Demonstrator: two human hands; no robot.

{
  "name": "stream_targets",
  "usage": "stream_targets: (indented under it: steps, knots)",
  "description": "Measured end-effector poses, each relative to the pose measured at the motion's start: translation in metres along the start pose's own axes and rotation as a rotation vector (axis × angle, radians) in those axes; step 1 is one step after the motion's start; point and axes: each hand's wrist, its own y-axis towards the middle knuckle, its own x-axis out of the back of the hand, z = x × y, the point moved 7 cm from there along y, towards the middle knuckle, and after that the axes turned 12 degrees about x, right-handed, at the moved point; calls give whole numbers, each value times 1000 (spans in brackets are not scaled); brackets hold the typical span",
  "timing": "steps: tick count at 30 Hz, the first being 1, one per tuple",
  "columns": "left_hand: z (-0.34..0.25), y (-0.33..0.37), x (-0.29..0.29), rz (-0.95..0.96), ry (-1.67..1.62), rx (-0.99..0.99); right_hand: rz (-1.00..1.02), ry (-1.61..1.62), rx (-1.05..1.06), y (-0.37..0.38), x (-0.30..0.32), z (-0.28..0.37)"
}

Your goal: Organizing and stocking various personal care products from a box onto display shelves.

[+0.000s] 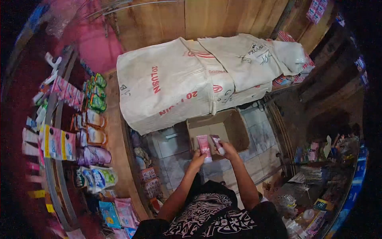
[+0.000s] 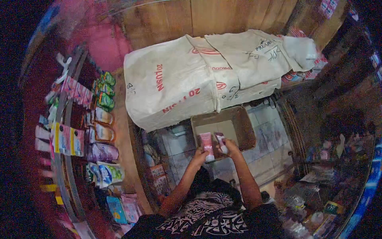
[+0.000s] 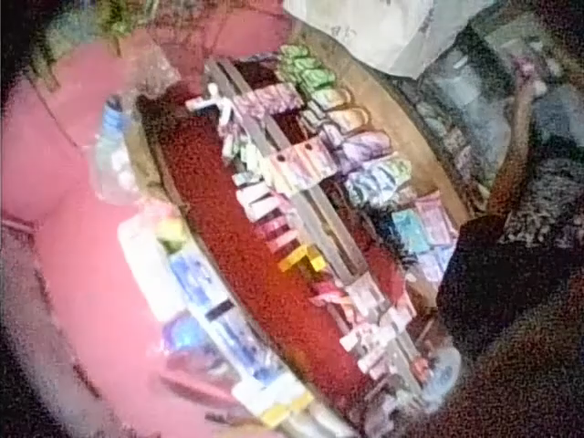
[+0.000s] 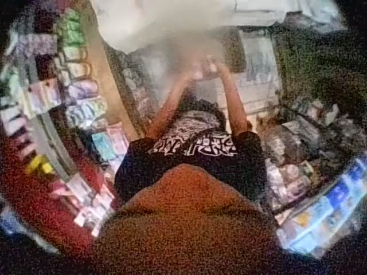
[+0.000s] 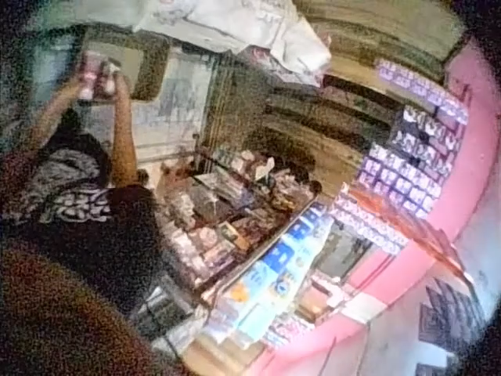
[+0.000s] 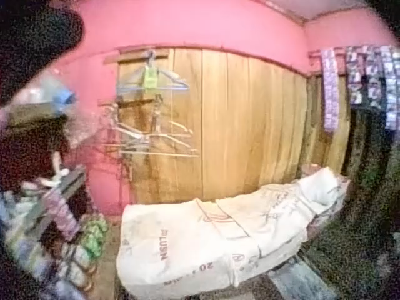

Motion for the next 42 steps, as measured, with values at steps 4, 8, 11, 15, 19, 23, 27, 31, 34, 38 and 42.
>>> stream_targets:
  steps: [4, 8, 11, 15, 19, 23, 27, 31, 34, 38, 42]
  knots:
    - [13, 38, 5, -102, 75, 177, -81, 21, -103, 34, 15, -26]
    - [23, 73, 2, -78, 74, 240, -88, -261, -136, 64, 27, -39]
    - [52, 110, 19, -170, -27, 201, -109, -431, -106, 90, 32, -41]
    - [114, 167, 51, -251, -83, 124, -58, -555, -68, 134, 37, -59]
    - [145, 203, 82, -345, -142, 76, -47, -601, 109, 196, 55, -99]
    - [144, 224, 99, -487, -257, 53, 109, -810, 282, 268, 67, -156]
    - [149, 237, 112, -591, -357, 44, 342, -1102, 67, 287, 82, -195]
    - [167, 255, 119, -646, -439, 36, 294, -1411, 175, 279, 79, -174]
    - [185, 265, 117, -671, -499, 52, 330, -1346, 125, 278, 77, -176]
    - [201, 273, 108, -693, -572, 65, 422, -1356, 248, 296, 74, -193]
    - [205, 279, 101, -709, -612, 70, 268, -148, 154, 308, 81, -224]
